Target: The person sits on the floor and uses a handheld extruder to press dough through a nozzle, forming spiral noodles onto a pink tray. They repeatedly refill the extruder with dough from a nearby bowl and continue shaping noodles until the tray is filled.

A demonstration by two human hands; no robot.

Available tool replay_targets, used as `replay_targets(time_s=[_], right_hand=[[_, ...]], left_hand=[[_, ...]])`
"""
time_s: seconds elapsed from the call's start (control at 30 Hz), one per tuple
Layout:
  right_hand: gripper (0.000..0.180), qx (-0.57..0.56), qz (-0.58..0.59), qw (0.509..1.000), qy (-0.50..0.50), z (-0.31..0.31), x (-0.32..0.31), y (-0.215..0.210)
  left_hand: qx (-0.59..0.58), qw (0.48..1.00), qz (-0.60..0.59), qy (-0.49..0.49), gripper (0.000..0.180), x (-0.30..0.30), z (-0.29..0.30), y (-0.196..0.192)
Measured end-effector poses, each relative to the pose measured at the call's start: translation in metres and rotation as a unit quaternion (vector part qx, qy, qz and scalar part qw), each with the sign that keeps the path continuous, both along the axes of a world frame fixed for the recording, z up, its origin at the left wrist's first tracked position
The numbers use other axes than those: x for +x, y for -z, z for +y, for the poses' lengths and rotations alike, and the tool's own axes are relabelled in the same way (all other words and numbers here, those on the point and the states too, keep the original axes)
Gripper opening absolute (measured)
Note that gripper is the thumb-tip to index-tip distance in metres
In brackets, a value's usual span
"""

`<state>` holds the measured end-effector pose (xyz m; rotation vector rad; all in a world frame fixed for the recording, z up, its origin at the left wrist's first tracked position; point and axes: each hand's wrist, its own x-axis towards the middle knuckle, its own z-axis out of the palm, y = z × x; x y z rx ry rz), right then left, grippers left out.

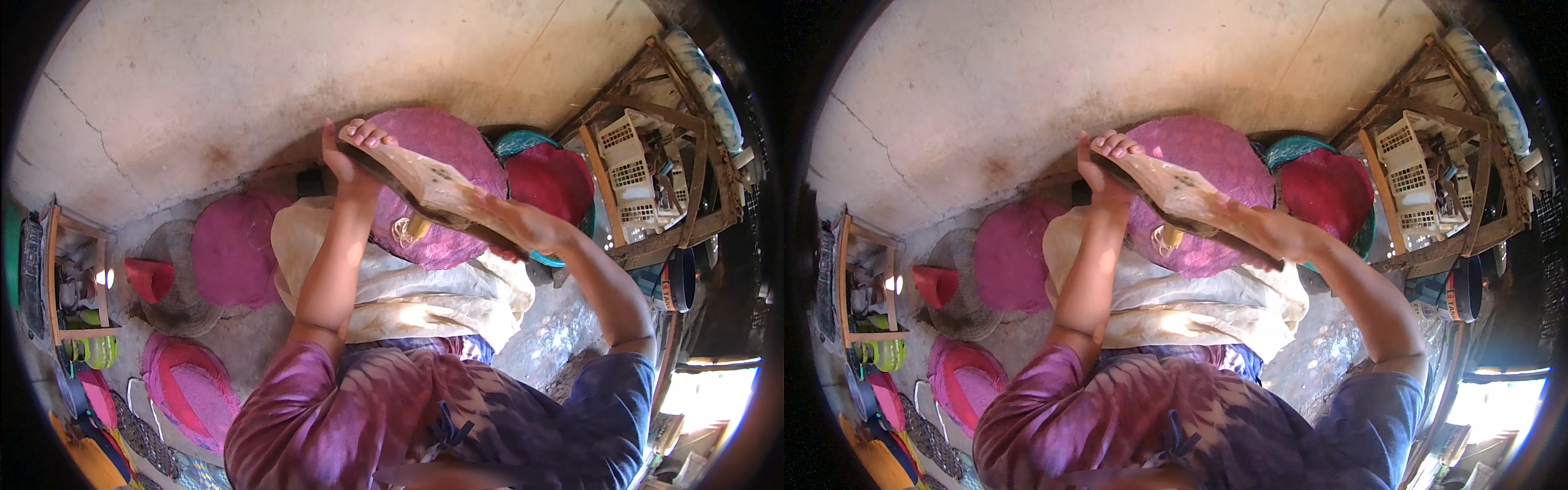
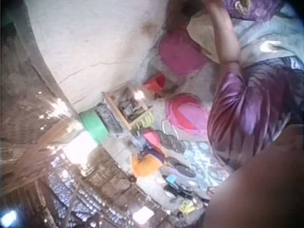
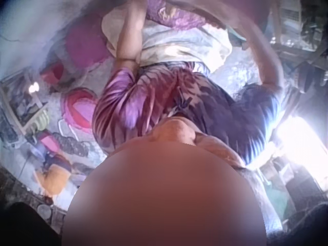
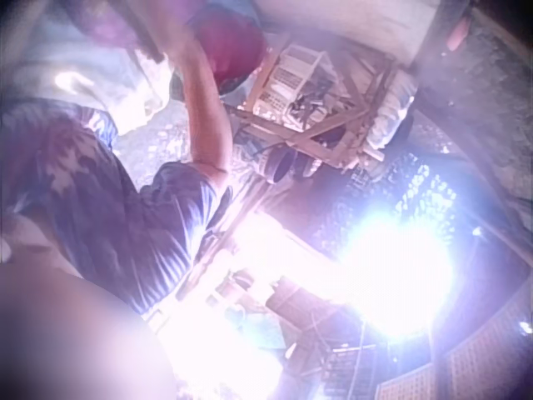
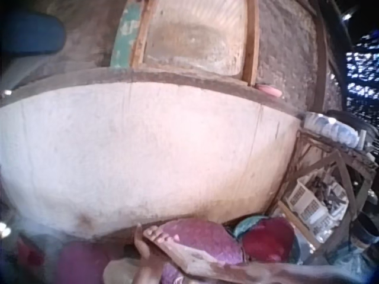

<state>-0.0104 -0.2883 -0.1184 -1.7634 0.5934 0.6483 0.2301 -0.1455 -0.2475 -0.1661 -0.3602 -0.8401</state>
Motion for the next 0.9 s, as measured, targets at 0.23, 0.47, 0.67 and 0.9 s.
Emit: replay_targets(time_s=[0.23,0.47,0.67,0.9], right_hand=[[0.079,-0.038,-0.057,0.998,0.006,0.005,0.003,0.006],[0.077,-0.071,0.007,0.997,-0.022,-0.013,-0.027,0.008],[0.091,0.322,-0.089,0.928,0.162,-0.025,-0.027,0.049],[0.072,0.457,-0.156,0.855,0.189,0.007,-0.005,0.137]], left_hand=[[0.035,0.999,-0.006,-0.032,0.043,0.008,0.002,-0.03],[-0.007,0.997,0.058,0.049,0.051,-0.017,-0.018,-0.002],[-0.075,0.993,0.073,0.051,0.047,-0.007,-0.031,0.022],[-0.074,0.99,0.124,0.004,0.043,-0.01,-0.024,0.035]])
